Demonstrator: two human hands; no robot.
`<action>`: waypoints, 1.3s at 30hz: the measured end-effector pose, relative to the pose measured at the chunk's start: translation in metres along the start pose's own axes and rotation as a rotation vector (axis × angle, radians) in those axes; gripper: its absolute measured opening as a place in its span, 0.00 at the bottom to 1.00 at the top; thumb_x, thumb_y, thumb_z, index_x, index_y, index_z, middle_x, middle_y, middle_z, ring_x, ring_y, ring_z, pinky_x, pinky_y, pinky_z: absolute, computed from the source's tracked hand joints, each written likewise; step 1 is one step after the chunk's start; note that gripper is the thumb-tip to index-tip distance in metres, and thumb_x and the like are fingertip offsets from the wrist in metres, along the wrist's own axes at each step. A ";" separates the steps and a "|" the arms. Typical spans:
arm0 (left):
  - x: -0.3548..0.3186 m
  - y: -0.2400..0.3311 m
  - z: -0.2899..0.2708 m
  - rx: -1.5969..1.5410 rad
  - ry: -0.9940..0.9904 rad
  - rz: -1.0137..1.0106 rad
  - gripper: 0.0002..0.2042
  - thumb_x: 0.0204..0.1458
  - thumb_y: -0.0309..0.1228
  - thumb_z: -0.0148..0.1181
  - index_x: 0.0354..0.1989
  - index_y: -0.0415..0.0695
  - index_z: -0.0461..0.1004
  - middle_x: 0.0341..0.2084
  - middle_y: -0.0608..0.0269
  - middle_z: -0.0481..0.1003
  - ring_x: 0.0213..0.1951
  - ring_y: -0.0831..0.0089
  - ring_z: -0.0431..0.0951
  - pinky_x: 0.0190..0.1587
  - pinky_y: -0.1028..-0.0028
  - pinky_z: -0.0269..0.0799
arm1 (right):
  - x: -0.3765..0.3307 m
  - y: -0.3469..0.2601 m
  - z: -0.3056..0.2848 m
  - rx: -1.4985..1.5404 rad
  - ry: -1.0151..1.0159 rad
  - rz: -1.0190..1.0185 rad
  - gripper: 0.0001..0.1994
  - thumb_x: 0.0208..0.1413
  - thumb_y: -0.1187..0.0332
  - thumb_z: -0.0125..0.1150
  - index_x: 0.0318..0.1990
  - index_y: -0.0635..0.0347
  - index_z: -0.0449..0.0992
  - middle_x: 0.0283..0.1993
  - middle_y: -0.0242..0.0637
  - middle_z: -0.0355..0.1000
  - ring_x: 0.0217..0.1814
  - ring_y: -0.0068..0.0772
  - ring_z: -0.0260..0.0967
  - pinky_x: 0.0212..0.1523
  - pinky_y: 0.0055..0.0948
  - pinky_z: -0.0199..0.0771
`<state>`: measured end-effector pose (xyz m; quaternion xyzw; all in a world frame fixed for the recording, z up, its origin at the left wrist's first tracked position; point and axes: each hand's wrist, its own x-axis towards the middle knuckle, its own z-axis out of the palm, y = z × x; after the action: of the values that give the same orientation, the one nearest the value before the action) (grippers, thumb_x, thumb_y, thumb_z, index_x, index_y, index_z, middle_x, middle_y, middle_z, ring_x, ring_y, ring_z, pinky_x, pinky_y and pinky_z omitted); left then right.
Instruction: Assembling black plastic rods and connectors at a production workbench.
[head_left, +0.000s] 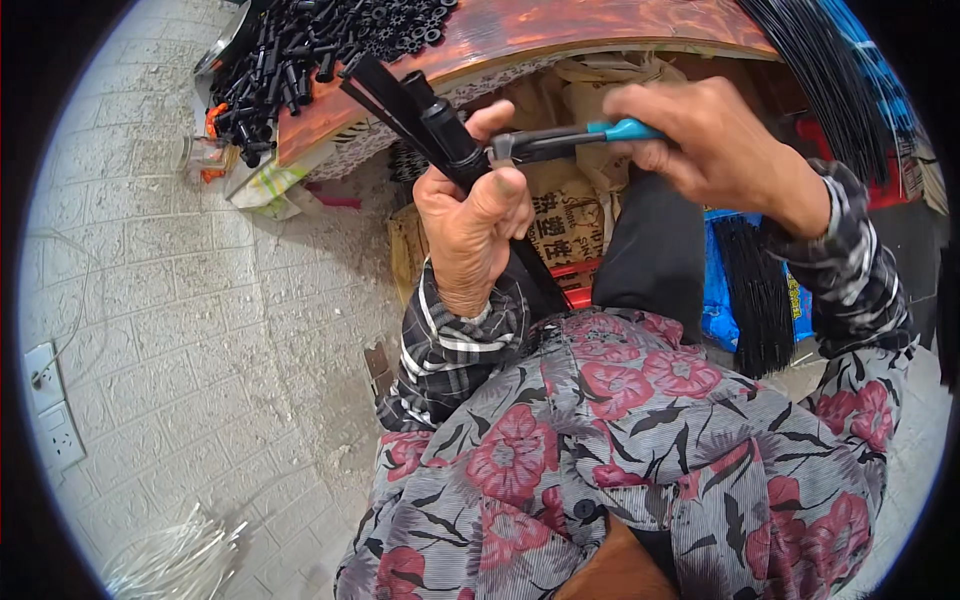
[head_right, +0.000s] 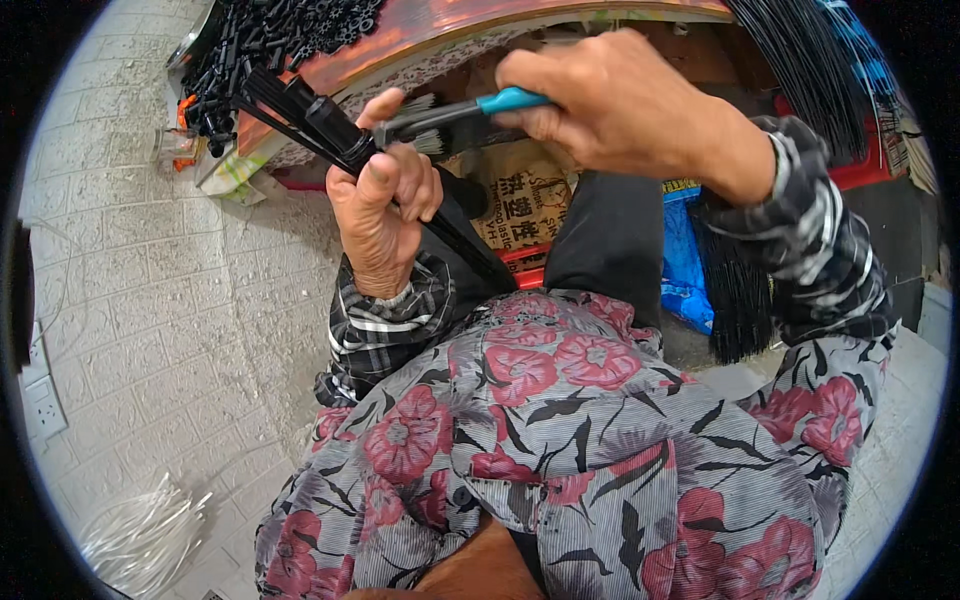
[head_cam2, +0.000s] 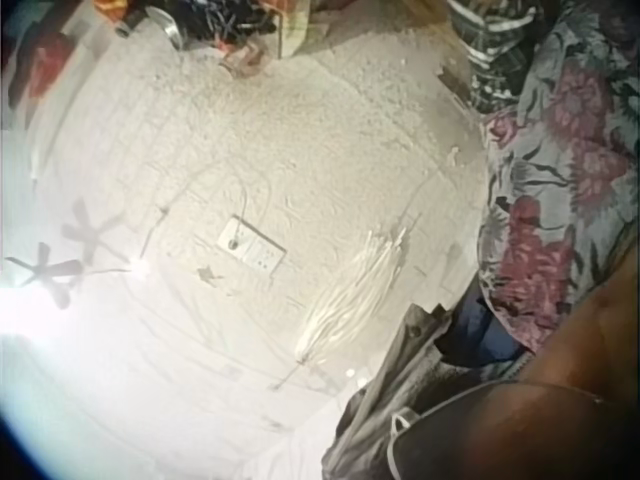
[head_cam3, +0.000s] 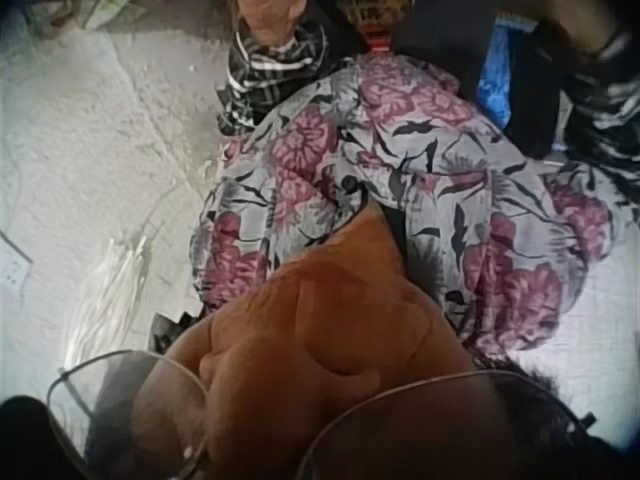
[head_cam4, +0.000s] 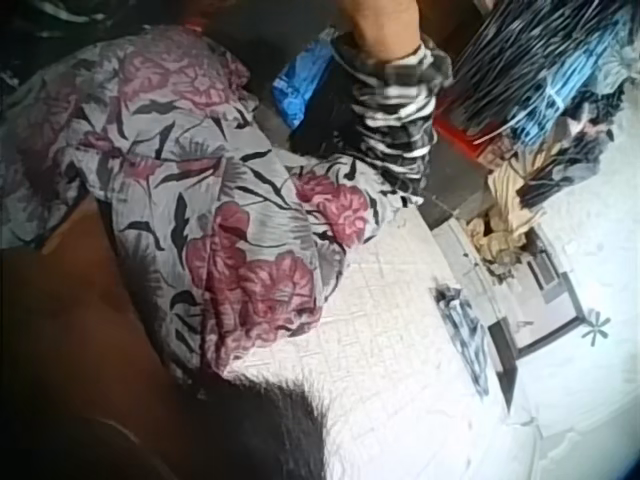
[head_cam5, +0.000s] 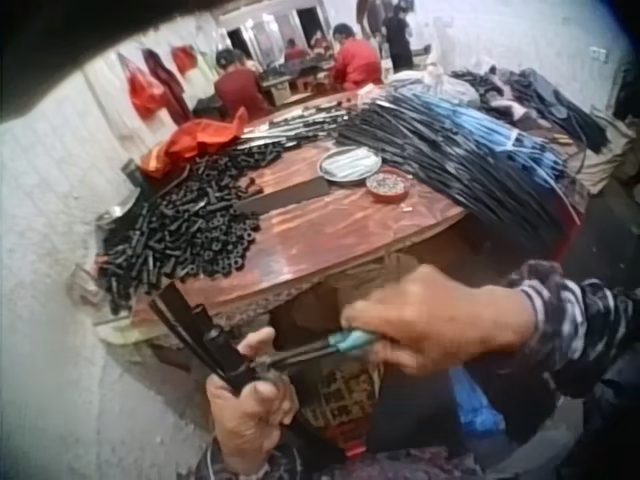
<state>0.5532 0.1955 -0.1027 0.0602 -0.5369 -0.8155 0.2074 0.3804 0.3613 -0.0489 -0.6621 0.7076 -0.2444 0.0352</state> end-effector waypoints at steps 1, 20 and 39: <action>0.000 0.000 0.003 -0.024 -0.007 0.031 0.31 0.54 0.42 0.65 0.58 0.31 0.62 0.12 0.73 0.60 0.13 0.83 0.58 0.15 0.79 0.54 | 0.001 0.002 0.002 0.431 -0.200 0.157 0.15 0.51 0.60 0.66 0.36 0.65 0.73 0.23 0.40 0.71 0.25 0.33 0.74 0.24 0.30 0.71; -0.005 0.001 0.004 0.016 -0.023 -0.023 0.29 0.53 0.42 0.66 0.55 0.32 0.65 0.12 0.72 0.61 0.14 0.83 0.59 0.15 0.78 0.54 | -0.006 0.010 0.006 1.037 -0.710 0.599 0.17 0.39 0.64 0.71 0.28 0.68 0.72 0.15 0.34 0.68 0.12 0.25 0.66 0.11 0.24 0.62; 0.005 -0.001 -0.001 -0.066 0.157 -0.132 0.43 0.57 0.69 0.24 0.48 0.38 0.70 0.09 0.70 0.59 0.10 0.78 0.55 0.14 0.76 0.54 | -0.005 0.005 0.020 0.428 -0.440 0.283 0.14 0.49 0.71 0.55 0.45 0.64 0.71 0.25 0.42 0.68 0.30 0.44 0.69 0.33 0.40 0.65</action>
<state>0.5488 0.1930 -0.1035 0.1524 -0.4865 -0.8375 0.1965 0.3834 0.3596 -0.0698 -0.5719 0.7005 -0.2311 0.3588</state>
